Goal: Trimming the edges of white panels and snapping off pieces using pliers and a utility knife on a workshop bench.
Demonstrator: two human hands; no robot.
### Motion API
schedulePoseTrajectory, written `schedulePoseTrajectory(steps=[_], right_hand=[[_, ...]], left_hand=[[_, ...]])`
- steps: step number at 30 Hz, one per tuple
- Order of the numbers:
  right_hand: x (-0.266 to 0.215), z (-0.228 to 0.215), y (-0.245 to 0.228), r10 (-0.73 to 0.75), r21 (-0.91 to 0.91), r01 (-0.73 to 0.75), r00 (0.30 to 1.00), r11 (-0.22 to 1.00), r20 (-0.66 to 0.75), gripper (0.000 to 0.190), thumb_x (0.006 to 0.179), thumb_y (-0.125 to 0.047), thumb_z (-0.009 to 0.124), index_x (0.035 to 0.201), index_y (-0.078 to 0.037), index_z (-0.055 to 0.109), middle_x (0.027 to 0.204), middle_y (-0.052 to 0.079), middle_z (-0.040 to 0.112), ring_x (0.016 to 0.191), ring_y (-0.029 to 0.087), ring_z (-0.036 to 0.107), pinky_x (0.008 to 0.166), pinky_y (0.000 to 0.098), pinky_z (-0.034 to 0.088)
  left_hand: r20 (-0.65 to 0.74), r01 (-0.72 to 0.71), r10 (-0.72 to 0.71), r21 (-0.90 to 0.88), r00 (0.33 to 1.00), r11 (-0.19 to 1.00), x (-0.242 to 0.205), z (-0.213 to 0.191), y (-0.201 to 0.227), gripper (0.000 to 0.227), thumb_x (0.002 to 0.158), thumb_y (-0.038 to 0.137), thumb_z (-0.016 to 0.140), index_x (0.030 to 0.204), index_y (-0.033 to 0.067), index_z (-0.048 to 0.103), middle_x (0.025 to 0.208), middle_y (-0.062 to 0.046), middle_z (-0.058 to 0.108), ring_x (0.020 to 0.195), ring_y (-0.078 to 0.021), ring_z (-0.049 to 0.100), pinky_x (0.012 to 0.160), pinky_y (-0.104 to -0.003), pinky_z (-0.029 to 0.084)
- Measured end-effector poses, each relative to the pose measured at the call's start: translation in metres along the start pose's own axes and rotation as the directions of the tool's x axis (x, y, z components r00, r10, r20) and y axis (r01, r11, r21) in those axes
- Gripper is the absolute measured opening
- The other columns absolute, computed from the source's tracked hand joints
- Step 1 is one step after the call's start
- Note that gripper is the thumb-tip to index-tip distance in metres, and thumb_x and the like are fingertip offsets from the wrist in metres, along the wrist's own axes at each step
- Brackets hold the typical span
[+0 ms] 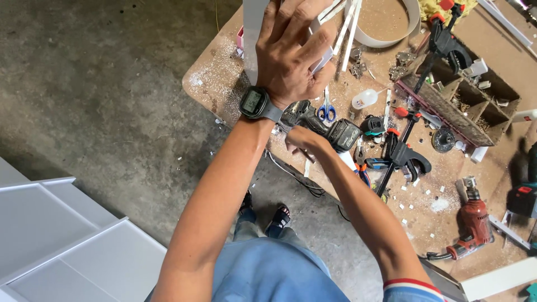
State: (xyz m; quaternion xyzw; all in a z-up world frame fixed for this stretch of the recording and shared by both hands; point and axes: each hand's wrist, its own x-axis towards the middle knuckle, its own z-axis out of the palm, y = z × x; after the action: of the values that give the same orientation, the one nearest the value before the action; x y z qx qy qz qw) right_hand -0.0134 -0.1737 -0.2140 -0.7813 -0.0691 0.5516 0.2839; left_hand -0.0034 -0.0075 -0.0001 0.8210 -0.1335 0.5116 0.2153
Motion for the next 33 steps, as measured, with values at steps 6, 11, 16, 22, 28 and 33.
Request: schedulePoseTrajectory(steps=[6, 11, 16, 22, 28, 33], right_hand=[[-0.017, 0.002, -0.026, 0.09, -0.051, -0.089, 0.996, 0.995, 0.022, 0.038, 0.085, -0.019, 0.053, 0.112, 0.004, 0.066, 0.108, 0.021, 0.065, 0.087, 0.03, 0.063, 0.067, 0.0496, 0.052], [-0.003, 0.002, -0.029, 0.081, 0.044, -0.083, 0.996, 0.996, 0.046, 0.038, 0.091, -0.031, 0.051, 0.112, -0.003, 0.064, 0.1, 0.015, 0.066, 0.064, 0.019, 0.051, 0.049, 0.0379, 0.043], [0.004, -0.008, -0.035, 0.078, 0.046, -0.081, 0.995, 0.996, 0.057, 0.033, 0.092, -0.028, 0.054, 0.104, 0.001, 0.062, 0.083, 0.015, 0.058, 0.056, 0.025, 0.061, 0.046, 0.0385, 0.051], [0.047, 0.007, -0.002, 0.048, 0.156, -0.041, 0.998, 0.987, -0.038, 0.02, 0.09, -0.012, 0.052, 0.094, 0.006, 0.061, 0.069, 0.02, 0.061, 0.056, 0.033, 0.069, 0.05, 0.0484, 0.057], [0.031, 0.067, 0.066, -0.286, -0.246, 0.188, 0.84, 0.951, -0.462, 0.02, 0.077, -0.008, 0.057, 0.084, 0.004, 0.071, 0.078, 0.027, 0.071, 0.07, 0.034, 0.068, 0.068, 0.0431, 0.053], [0.03, 0.041, 0.041, -0.079, 0.027, 0.088, 0.97, 0.996, -0.231, 0.028, 0.084, -0.02, 0.059, 0.092, 0.005, 0.071, 0.081, 0.021, 0.071, 0.07, 0.029, 0.069, 0.061, 0.0432, 0.053]], left_hand=[[-0.08, -0.059, 0.059, 0.002, 0.995, 0.998, -0.002, 0.017, -0.003, 0.026, 0.089, 0.026, 0.063, 0.113, 0.0181, 0.066, 0.141, -0.006, 0.055, 0.138, -0.029, 0.048, 0.124, -0.058, 0.033], [-0.073, 0.001, -0.002, -0.011, 0.997, 1.0, -0.01, 0.013, -0.001, 0.016, 0.089, 0.029, 0.068, 0.101, 0.019, 0.066, 0.135, -0.005, 0.06, 0.133, -0.0279, 0.055, 0.124, -0.061, 0.035], [0.036, -0.032, 0.032, 0.003, 0.999, 0.999, -0.005, 0.004, 0.006, 0.027, 0.09, 0.036, 0.072, 0.114, 0.0239, 0.069, 0.138, -0.011, 0.058, 0.134, -0.0344, 0.052, 0.121, -0.061, 0.032], [-0.018, -0.068, 0.067, -0.037, 0.998, 0.997, -0.018, 0.028, -0.012, 0.027, 0.089, 0.023, 0.067, 0.115, 0.0216, 0.069, 0.137, -0.007, 0.059, 0.135, -0.0285, 0.05, 0.124, -0.058, 0.034], [-0.087, -0.076, 0.076, 0.006, 0.993, 0.997, -0.01, 0.023, -0.008, 0.031, 0.093, 0.037, 0.071, 0.119, 0.0212, 0.067, 0.142, -0.016, 0.054, 0.135, -0.0369, 0.048, 0.122, -0.061, 0.024], [-0.004, -0.051, 0.051, 0.003, 0.999, 0.999, -0.009, 0.014, -0.004, 0.028, 0.088, 0.028, 0.071, 0.115, 0.0195, 0.069, 0.14, -0.012, 0.057, 0.135, -0.0336, 0.052, 0.122, -0.061, 0.031]])
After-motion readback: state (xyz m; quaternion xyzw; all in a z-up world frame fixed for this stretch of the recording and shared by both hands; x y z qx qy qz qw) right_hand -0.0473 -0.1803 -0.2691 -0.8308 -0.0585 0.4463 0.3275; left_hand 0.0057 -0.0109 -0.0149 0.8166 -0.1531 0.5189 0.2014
